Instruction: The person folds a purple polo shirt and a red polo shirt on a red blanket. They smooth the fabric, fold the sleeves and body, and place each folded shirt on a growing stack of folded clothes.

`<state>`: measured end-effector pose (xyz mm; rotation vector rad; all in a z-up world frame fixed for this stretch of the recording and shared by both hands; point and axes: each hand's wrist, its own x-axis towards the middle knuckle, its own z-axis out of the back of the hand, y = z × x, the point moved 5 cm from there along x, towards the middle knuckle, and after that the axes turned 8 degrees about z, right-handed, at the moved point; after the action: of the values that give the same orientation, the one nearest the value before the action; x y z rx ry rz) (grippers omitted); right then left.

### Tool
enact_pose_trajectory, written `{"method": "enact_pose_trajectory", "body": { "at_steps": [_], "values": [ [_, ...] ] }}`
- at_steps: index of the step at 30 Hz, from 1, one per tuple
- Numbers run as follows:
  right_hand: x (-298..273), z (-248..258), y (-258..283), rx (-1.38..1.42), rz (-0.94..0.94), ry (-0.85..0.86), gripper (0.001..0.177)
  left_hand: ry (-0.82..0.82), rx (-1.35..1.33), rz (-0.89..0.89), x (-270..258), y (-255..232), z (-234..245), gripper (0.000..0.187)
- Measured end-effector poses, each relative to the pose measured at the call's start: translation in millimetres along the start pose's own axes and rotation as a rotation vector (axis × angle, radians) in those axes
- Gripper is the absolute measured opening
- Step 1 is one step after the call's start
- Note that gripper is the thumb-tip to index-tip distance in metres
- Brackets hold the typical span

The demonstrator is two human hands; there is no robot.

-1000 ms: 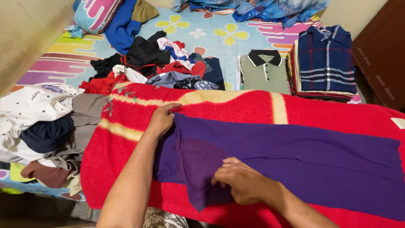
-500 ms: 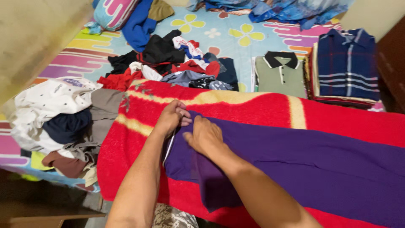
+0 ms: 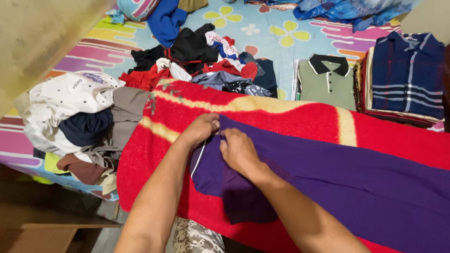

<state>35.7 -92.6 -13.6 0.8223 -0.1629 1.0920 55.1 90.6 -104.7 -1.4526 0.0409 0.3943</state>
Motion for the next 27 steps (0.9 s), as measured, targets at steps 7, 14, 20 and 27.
{"method": "enact_pose_trajectory", "body": {
  "at_steps": [7, 14, 20, 27],
  "values": [
    [-6, 6, 18, -0.014, -0.073, 0.139, 0.026, -0.129, -0.198, 0.142, -4, -14, 4, 0.024],
    [-16, 17, 33, 0.091, 0.072, 0.061, 0.023, -0.374, 0.184, -0.242, 0, -19, -6, 0.016],
    [-88, 90, 16, 0.087, 0.304, -0.138, 0.026, -0.505, 0.214, -0.182, -37, -36, -11, 0.020],
    [-162, 115, 14, -0.115, 0.324, 0.170, 0.038, -0.317, 0.818, -0.963, -135, -90, -72, 0.038]
  ]
}}
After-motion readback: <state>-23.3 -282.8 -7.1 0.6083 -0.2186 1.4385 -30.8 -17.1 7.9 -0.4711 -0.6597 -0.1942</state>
